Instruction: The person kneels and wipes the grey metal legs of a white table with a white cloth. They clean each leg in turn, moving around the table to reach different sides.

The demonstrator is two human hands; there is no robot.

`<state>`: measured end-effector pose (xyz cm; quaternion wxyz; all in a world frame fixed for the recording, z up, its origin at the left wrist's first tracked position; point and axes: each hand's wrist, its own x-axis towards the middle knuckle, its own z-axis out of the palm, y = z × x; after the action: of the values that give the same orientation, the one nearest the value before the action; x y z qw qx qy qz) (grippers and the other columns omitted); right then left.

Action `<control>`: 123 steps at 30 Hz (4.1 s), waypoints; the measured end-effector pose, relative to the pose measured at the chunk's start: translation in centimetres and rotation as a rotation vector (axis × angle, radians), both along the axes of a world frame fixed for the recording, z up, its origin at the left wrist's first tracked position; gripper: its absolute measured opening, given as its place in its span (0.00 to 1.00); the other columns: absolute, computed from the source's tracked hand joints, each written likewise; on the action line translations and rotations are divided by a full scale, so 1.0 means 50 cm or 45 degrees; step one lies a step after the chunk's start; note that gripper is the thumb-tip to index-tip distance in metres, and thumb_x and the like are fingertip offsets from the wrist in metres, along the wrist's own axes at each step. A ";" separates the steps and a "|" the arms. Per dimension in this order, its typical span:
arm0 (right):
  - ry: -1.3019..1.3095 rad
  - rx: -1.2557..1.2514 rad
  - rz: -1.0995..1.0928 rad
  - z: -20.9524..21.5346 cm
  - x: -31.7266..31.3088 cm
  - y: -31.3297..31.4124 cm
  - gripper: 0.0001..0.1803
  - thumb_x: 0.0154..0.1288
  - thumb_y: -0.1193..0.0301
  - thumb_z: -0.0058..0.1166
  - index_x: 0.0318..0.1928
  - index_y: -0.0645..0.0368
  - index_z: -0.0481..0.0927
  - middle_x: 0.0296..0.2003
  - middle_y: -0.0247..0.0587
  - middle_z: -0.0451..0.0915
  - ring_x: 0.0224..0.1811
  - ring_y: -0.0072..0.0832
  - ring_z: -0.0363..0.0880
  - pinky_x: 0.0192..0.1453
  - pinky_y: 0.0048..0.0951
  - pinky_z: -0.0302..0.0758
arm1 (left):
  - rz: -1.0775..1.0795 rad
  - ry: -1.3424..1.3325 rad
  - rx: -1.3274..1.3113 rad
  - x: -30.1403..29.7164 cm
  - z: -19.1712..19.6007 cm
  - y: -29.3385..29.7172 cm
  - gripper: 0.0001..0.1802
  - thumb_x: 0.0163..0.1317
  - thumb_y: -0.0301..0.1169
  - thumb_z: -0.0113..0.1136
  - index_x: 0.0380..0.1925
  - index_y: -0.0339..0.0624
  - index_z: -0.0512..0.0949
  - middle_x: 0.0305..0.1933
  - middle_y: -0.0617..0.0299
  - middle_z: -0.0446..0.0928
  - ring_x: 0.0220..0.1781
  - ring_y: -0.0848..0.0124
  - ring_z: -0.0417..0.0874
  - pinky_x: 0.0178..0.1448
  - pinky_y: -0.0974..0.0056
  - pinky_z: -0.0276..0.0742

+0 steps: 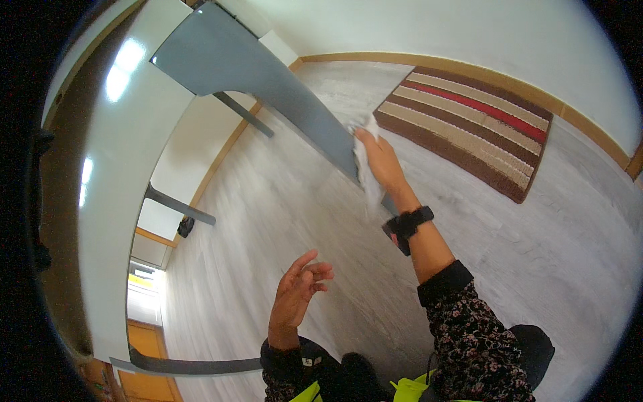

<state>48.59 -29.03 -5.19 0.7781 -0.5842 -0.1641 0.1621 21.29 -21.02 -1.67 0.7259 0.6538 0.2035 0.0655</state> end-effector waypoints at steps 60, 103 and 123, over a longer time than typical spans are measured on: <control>0.207 -0.655 -0.147 -0.276 -0.227 0.029 0.13 0.56 0.70 0.49 0.42 0.63 0.73 0.29 0.49 0.78 0.32 0.38 0.78 0.38 0.33 0.72 | 0.055 -0.051 0.065 -0.001 -0.015 0.005 0.33 0.59 0.41 0.53 0.59 0.34 0.56 0.49 0.50 0.72 0.46 0.67 0.76 0.44 0.68 0.73; 0.568 -0.213 -0.633 -0.375 -0.133 0.006 0.27 0.55 0.77 0.41 0.57 0.66 0.60 0.51 0.49 0.68 0.50 0.37 0.67 0.54 0.29 0.62 | 0.126 -0.085 -0.008 -0.017 0.014 0.016 0.29 0.60 0.38 0.53 0.58 0.36 0.59 0.47 0.52 0.74 0.45 0.68 0.77 0.43 0.69 0.73; -1.101 0.253 -0.749 0.265 -0.114 0.056 0.27 0.62 0.66 0.46 0.57 0.71 0.60 0.57 0.57 0.61 0.59 0.43 0.58 0.61 0.35 0.56 | 0.072 -0.016 -0.029 0.000 0.048 0.008 0.25 0.62 0.34 0.50 0.58 0.38 0.60 0.48 0.52 0.74 0.46 0.66 0.77 0.44 0.66 0.73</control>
<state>42.89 -26.22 8.04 0.7036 -0.5425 -0.3136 -0.3350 21.27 -20.61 0.73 0.7324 0.6391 0.2179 0.0878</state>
